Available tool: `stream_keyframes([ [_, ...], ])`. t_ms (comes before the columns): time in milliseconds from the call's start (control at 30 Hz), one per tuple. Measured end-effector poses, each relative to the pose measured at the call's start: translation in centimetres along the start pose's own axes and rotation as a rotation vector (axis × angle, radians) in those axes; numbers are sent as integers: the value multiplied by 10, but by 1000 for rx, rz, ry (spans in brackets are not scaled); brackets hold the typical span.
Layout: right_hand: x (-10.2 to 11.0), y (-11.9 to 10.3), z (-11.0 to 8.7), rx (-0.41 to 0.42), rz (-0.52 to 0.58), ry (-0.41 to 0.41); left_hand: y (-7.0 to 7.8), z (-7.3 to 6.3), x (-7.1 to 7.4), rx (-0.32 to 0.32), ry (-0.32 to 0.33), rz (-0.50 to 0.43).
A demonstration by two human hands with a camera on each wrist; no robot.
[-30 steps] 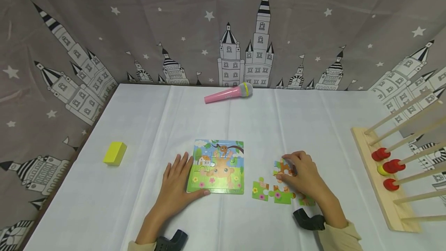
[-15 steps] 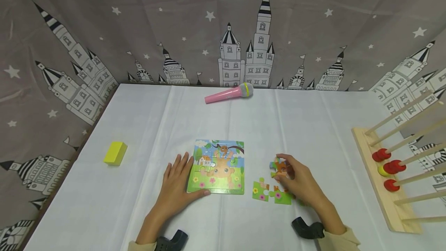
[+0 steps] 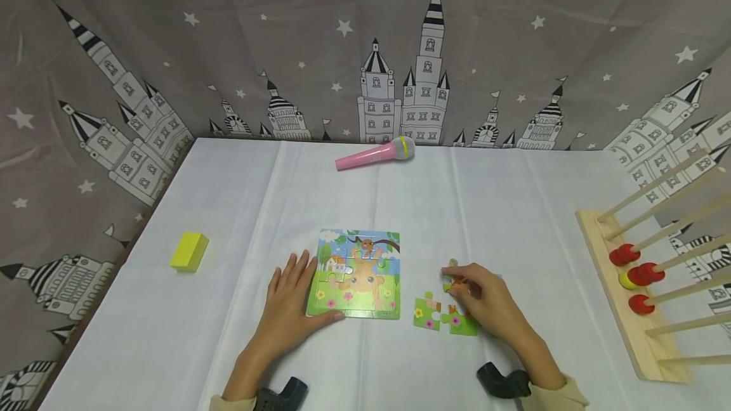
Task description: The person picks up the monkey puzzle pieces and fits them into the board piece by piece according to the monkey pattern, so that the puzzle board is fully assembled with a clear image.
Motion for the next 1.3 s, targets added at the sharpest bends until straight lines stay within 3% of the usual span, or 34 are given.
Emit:
stream_keyframes([
  [333,-1,4,0,-46,19,-9,1,1,-1,2,-4,7],
  [767,-9,-5,12,1,83,-25,1,1,-1,13,-15,1],
  [933,-21,-13,26,37,109,-25,1,2,-2,13,-17,-1],
  [1167,-51,-28,49,-13,146,-47,0,2,-2,15,-19,-3],
  [1300,-68,-43,62,17,146,-41,-1,1,-2,10,-13,2],
])
Point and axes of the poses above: each hand's wrist, its own z-axis towards the middle knuckle, its own x-axis out of the back of the hand, y = z × x, the point moved 7 cm from there along z, towards the middle knuckle, and after that the axes turned 12 degrees about z, right-handed, at the moved point
